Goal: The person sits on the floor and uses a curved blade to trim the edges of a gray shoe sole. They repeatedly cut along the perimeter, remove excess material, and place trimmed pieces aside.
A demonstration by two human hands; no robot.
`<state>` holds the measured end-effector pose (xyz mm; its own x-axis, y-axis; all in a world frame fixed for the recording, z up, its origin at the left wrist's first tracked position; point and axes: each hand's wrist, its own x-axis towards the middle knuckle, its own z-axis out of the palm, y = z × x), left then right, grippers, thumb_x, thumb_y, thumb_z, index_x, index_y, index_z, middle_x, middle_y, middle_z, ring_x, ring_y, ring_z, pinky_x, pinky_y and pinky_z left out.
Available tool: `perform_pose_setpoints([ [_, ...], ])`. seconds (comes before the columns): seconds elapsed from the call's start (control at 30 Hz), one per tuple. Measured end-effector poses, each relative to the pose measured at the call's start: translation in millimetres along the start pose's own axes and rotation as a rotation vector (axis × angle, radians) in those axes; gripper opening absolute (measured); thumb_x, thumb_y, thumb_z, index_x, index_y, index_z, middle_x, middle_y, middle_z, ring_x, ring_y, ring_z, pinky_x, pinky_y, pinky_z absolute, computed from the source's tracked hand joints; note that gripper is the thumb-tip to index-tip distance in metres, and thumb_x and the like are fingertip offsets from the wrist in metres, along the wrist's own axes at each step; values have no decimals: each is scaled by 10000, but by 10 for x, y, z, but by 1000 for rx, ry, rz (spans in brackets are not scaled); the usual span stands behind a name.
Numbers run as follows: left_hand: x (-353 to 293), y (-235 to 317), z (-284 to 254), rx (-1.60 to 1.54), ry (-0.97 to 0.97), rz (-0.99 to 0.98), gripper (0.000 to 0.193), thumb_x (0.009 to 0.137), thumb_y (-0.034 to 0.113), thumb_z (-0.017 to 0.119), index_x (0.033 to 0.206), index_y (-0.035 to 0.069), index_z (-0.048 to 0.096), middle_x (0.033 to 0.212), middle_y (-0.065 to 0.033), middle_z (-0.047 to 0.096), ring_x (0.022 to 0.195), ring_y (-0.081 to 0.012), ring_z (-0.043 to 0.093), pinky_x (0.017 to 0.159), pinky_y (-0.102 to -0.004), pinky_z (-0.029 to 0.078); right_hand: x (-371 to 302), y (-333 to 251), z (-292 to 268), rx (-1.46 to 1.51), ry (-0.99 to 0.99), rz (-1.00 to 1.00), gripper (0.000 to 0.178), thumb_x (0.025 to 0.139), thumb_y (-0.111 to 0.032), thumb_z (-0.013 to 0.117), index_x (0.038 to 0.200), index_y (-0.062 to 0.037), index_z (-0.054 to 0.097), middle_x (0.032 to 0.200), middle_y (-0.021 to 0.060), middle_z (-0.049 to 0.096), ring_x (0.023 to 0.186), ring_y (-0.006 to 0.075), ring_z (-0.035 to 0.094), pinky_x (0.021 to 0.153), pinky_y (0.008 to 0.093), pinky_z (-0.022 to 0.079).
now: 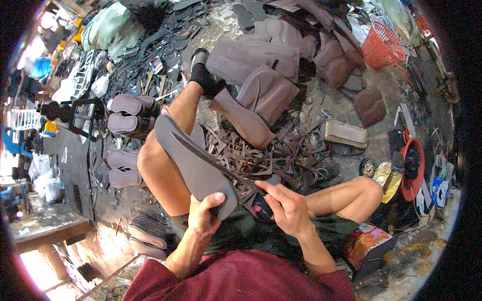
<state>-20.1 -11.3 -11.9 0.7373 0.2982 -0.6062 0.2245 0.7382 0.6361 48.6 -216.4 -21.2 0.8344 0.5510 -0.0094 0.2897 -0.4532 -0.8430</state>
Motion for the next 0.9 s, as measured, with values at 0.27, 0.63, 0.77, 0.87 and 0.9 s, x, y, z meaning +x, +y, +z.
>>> perform_pose_setpoints([
  [0.27,-62,54,-118,117,-94,-43,554,673,60,817,1168,-5,576,1028,-76,651,940,-217,648,847,-385,550,945,-11,754,23,207,-225,319,948,-231,596,1265,-211,621,854,97,648,721,329,658,609,420,536],
  [0.63,-51,454,-172,77,-188,322,568,839,318,742,1285,17,559,1252,-88,600,1187,-226,543,1032,-368,400,444,-504,498,28,61,-203,243,946,-146,599,1142,-29,680,1095,143,701,928,312,680,787,376,531],
  [0.77,-60,411,-408,-91,150,-50,334,979,399,574,1127,103,619,961,-33,678,841,-180,653,741,-314,534,-67,-157,604,35,98,-183,308,834,-108,691,1141,-103,708,888,87,655,798,285,630,691,392,512],
  [0.87,-226,656,-218,25,54,-32,367,931,398,653,1114,80,635,952,-41,683,838,-155,654,757,-303,532,-697,219,597,23,154,-135,342,835,-113,674,1176,-116,705,861,87,636,763,287,610,672,403,498],
  [0.9,-224,654,-256,51,30,-57,369,921,384,669,1107,67,638,968,-48,685,852,-155,656,768,-301,532,-823,226,548,11,147,-103,336,841,-122,669,1175,-117,706,851,88,632,758,290,607,667,406,494],
])
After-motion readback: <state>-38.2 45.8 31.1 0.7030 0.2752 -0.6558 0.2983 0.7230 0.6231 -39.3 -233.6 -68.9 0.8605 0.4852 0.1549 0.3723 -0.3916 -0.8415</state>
